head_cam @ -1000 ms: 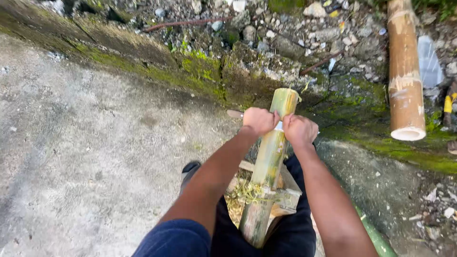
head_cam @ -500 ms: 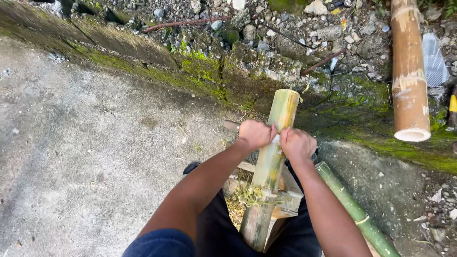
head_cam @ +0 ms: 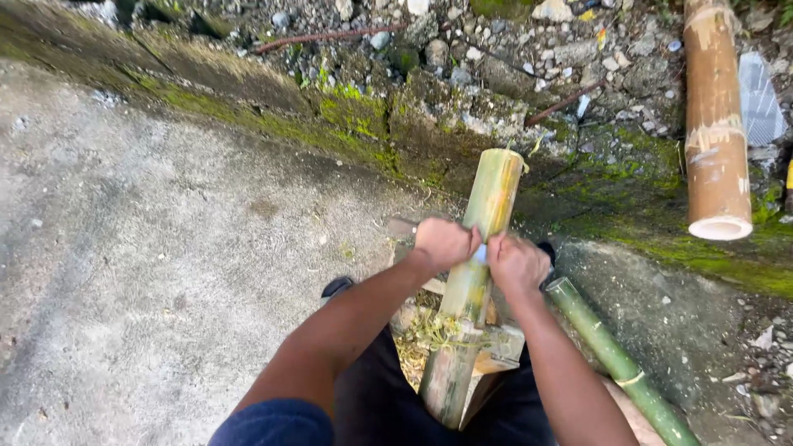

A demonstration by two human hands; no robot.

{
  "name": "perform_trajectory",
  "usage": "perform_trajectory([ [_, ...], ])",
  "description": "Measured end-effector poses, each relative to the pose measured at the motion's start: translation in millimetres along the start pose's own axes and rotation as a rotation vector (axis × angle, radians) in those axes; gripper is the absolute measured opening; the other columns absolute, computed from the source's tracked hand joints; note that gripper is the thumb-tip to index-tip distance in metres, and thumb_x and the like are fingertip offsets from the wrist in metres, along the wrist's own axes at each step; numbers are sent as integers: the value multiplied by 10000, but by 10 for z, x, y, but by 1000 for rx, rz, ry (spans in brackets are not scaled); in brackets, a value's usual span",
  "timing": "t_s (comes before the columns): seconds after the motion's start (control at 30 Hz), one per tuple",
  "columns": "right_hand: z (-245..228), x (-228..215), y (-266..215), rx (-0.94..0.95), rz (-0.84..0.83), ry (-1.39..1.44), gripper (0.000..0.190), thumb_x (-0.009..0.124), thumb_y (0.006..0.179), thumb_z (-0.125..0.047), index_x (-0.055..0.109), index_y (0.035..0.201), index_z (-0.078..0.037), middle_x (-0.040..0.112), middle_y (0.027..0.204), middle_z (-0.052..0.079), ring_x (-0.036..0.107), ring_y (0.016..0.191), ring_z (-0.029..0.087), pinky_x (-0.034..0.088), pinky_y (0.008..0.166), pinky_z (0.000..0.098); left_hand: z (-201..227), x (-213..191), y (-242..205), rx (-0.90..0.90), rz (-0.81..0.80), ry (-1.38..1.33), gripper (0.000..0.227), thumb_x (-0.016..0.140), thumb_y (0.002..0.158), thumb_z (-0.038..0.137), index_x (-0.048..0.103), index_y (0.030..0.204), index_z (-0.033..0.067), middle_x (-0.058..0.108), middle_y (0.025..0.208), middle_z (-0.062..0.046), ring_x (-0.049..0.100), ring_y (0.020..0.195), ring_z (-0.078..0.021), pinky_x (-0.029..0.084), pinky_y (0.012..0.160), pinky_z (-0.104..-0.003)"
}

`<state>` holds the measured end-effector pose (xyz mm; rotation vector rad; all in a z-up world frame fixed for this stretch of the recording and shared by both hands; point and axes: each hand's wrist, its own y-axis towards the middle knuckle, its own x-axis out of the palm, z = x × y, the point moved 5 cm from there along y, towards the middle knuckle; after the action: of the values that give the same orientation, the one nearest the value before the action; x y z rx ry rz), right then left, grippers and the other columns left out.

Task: Scraping the outer layer of a bamboo pole with a knife while sitting on a wooden bench.

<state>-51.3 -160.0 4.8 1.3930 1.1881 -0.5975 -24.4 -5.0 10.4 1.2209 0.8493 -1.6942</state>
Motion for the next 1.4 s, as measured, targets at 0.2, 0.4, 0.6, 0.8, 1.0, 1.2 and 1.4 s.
perform_trajectory([
  [0.2,151,126,653,-18,51,-36,409,582,984,-257,669,620,-94,678,651,115,652,545,307,528,558,455,-187,35,581,-2,138,1,544,397,1017,348,704,601,177,705,577,-86,669,459,-290,535,475,-453],
  [0.4,181,179,501,-24,59,-87,381,594,954,-256,665,615,-96,687,673,115,665,579,308,534,579,450,-136,10,465,-10,63,4,581,387,1030,363,693,569,186,702,577,-75,674,463,-282,538,489,-449],
  [0.6,130,132,439,-3,-3,-53,389,592,961,-246,675,614,-90,676,652,123,652,549,315,513,539,458,-170,110,457,-4,66,-17,595,385,1042,374,687,569,175,695,562,-68,665,449,-272,533,481,-441],
  [0.8,135,212,369,53,-95,-101,423,561,990,-254,688,616,-103,654,585,98,614,462,274,500,510,444,-85,-10,175,-49,-20,3,635,346,1064,389,691,578,171,691,549,-59,665,445,-251,534,477,-446],
  [1.0,63,167,365,-5,-7,-73,421,564,987,-255,675,614,-96,648,595,104,615,477,270,517,529,430,-170,206,324,-59,7,-14,646,341,1056,393,704,568,176,687,556,-76,655,438,-262,526,490,-445],
  [1.2,10,103,48,-18,46,-108,381,598,935,-242,661,589,-98,660,620,119,630,500,288,508,507,440,-55,222,-54,-52,43,-21,605,369,1040,372,688,565,176,692,554,-68,655,436,-262,538,493,-441],
  [1.4,3,71,199,-15,38,-42,399,599,956,-232,650,585,-94,653,608,120,631,503,285,505,509,425,-96,105,143,-45,103,-39,605,405,1038,369,674,531,176,686,544,-80,653,429,-277,538,483,-445],
])
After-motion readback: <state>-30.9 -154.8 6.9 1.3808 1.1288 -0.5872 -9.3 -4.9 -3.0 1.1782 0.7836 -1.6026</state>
